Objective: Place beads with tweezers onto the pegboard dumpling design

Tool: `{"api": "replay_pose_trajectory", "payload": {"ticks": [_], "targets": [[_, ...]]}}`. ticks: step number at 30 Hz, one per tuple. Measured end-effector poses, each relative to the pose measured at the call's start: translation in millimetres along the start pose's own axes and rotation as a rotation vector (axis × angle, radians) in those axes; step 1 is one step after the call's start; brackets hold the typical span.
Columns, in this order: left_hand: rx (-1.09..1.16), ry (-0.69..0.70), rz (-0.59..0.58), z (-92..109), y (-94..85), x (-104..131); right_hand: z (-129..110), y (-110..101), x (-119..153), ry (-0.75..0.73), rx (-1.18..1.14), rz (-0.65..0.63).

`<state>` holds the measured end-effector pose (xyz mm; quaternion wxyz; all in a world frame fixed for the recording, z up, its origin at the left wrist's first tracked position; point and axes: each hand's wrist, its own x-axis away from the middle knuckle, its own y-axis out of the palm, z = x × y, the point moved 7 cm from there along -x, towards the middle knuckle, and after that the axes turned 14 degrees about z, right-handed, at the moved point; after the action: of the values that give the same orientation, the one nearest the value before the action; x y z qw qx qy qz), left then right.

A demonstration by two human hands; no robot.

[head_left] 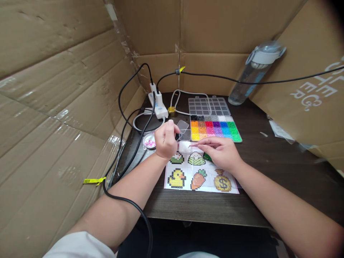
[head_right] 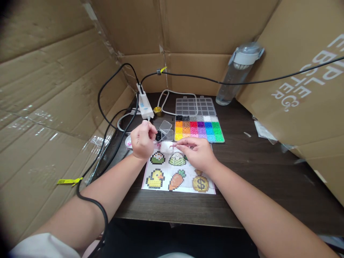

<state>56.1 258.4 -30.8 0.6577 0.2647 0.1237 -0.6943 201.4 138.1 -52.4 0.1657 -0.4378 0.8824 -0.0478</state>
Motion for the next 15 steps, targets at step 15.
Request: {"api": "replay_pose_trajectory", "payload": {"ticks": [15], "targets": [[-0.039, 0.008, -0.023, 2, -1.7, 0, 2, -25, -8, 0.100, -0.146, 0.152]]}}
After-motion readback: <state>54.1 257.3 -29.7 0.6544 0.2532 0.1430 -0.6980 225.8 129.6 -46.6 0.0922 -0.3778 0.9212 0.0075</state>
